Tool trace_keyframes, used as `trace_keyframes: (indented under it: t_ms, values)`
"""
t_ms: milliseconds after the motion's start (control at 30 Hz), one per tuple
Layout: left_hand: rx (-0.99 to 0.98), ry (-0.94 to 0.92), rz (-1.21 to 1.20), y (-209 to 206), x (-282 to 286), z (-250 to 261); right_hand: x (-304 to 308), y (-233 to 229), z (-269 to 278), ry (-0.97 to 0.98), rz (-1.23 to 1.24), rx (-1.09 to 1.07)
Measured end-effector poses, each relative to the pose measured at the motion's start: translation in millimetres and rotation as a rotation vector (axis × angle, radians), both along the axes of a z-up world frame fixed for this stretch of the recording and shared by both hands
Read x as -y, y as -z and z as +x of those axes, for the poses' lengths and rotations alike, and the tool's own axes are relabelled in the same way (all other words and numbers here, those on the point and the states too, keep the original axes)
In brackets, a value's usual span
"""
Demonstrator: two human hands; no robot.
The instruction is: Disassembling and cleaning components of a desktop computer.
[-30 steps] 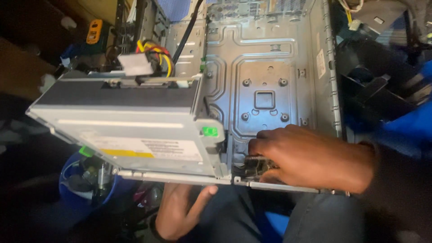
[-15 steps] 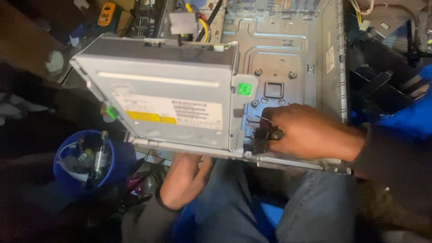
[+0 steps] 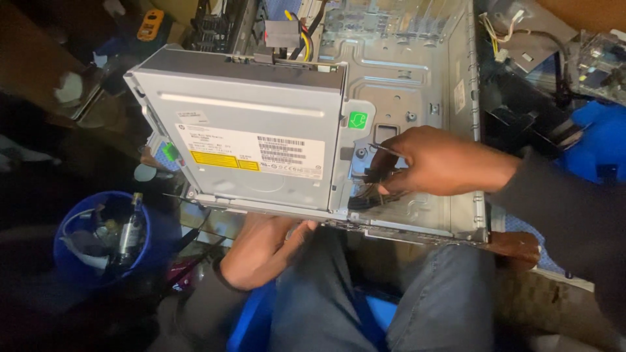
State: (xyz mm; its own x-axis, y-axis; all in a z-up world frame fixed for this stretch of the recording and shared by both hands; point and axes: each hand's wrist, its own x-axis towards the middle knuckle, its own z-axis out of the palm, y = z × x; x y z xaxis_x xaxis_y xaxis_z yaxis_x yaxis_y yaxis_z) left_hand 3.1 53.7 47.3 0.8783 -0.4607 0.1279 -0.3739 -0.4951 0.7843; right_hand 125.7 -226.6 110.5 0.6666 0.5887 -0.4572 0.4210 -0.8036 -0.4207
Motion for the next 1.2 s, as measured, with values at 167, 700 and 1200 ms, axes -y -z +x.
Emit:
trace_keyframes:
  t_ms: [167,700,1200]
  values:
    - [-0.014,0.021,0.011,-3,2,2,-3,3,14,0.045,0.003,-0.145]
    - [-0.093,-0.158,-0.054,25,-19,-19,22,96,-3,-0.706,0.158,0.298]
    - [-0.014,-0.266,-0.164,-5,-16,-27,-10,30,-4,0.197,-0.279,-0.075]
